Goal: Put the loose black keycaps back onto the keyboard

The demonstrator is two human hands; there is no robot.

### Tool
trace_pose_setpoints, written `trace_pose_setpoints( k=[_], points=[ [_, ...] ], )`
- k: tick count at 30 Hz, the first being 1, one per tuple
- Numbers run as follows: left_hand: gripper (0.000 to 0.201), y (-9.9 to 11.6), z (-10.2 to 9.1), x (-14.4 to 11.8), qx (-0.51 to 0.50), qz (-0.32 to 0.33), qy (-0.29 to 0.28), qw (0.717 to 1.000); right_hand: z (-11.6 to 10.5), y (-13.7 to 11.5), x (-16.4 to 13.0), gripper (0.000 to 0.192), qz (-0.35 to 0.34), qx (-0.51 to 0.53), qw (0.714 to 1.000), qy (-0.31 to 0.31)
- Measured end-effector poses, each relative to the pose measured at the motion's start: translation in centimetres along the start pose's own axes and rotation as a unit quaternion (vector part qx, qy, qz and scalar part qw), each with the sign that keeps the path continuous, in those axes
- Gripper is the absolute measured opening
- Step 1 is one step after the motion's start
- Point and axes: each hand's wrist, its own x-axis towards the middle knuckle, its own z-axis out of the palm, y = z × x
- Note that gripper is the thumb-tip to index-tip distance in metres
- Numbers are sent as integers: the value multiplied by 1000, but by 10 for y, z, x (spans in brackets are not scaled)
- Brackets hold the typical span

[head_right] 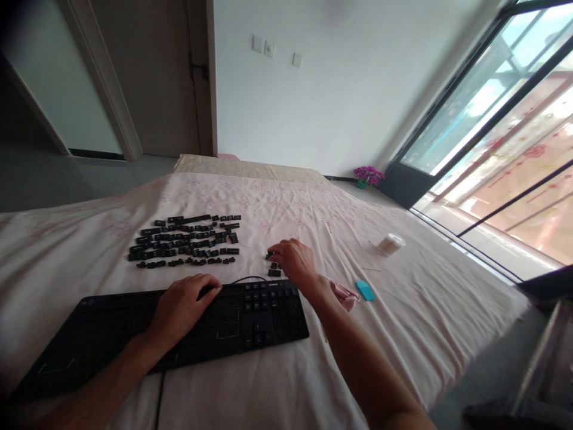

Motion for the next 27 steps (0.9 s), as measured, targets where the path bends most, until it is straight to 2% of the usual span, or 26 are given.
trace_pose_setpoints(
  k=[4, 9, 18, 27],
  points=[
    [13, -1, 2, 0, 4, 1, 11, 1000, -6, -2, -57, 17, 15, 81, 996, 12],
    [13, -3, 4, -1, 9, 9, 23, 1000, 3, -11, -102, 17, 26, 67, 997, 0],
    [13, -3, 4, -2, 20, 15, 28, 999, 12, -16, -111, 20, -3, 8, 1000, 0],
    [13, -3, 3, -2, 16, 19, 27, 999, 13, -16, -108, 18, -33, 20, 999, -12]
  ],
)
